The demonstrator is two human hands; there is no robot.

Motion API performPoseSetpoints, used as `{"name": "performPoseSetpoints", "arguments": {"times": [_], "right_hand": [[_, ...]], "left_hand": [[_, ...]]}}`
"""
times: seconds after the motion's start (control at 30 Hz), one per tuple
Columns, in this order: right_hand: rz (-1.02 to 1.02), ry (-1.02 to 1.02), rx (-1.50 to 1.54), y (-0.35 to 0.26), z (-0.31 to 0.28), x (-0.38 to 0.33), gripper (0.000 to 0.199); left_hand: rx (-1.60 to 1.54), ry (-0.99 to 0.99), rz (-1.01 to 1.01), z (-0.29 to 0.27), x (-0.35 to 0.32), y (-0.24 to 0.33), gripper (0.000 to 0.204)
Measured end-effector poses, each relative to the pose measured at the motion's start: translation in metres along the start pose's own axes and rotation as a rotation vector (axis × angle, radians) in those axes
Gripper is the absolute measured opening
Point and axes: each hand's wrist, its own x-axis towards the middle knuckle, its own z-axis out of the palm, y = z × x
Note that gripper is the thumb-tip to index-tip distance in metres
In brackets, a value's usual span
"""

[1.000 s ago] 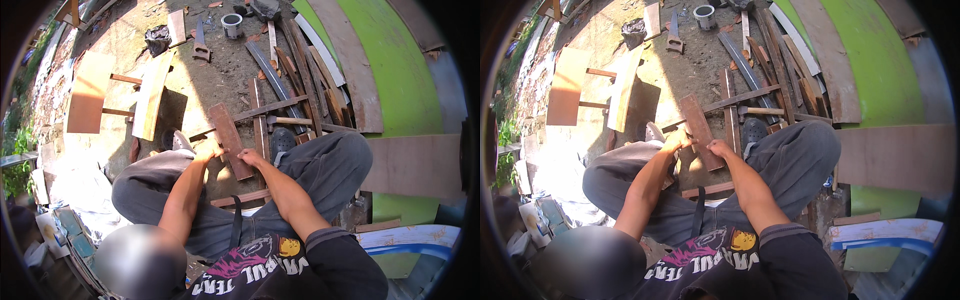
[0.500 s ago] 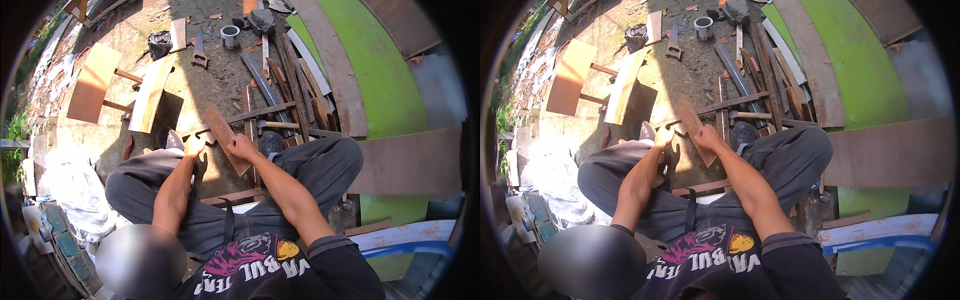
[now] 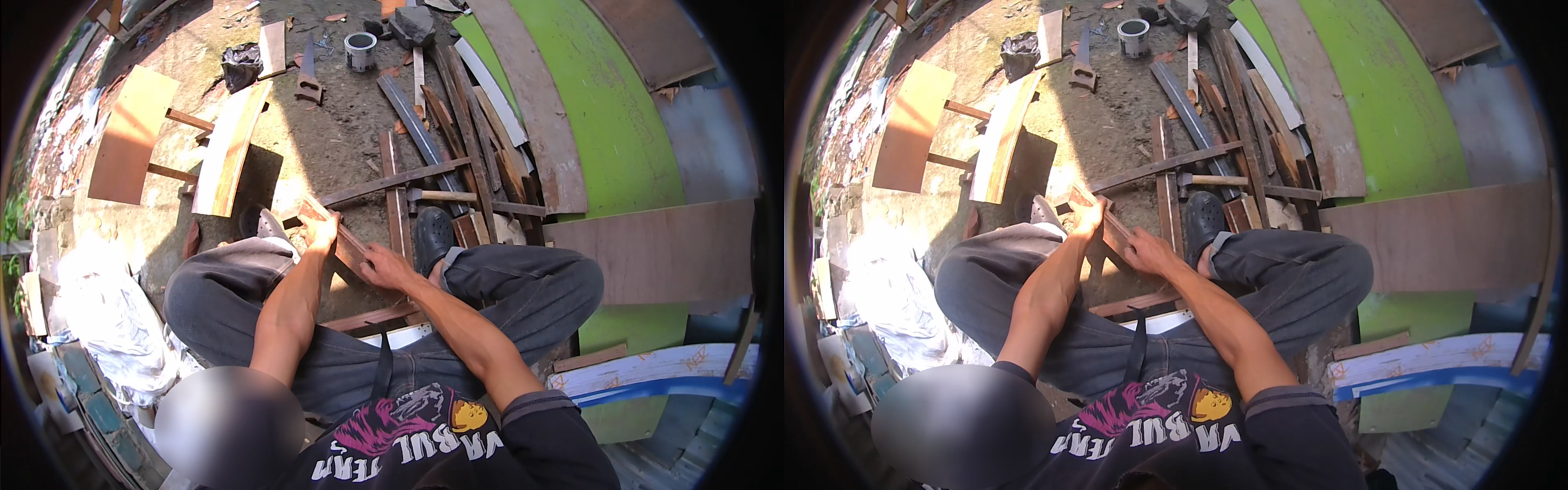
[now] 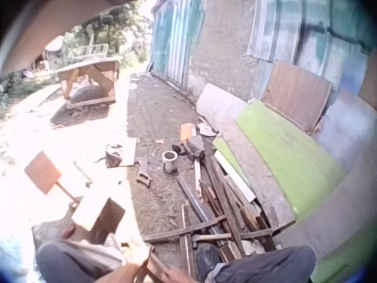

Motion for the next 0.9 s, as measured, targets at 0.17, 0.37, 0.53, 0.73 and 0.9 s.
{"name": "performPoseSetpoints", "arguments": {"times": [0.17,0.37,0.53,0.73,0.9], "right_hand": [[0.233,0.193,0.152,0.019,-0.003,0.024,0.027],[0.727,0.023,0.159,0.064,-0.004,0.017,0.02],[0.798,-0.144,0.061,0.096,0.01,0.008,0.026],[0.71,-0.173,0.109,0.094,0.026,0.029,0.03],[0.577,-0.153,0.127,0.095,0.04,0.046,0.029]], "left_hand": [[0.178,0.053,0.141,-0.006,-0.041,0.012,0.128],[0.413,-0.036,0.314,0.017,-0.028,-0.031,0.131],[0.632,-0.12,0.286,0.013,-0.031,-0.043,0.117],[0.611,-0.292,0.224,0.013,-0.015,-0.051,0.115],[0.546,-0.31,0.238,0.018,-0.008,-0.061,0.113]]}}
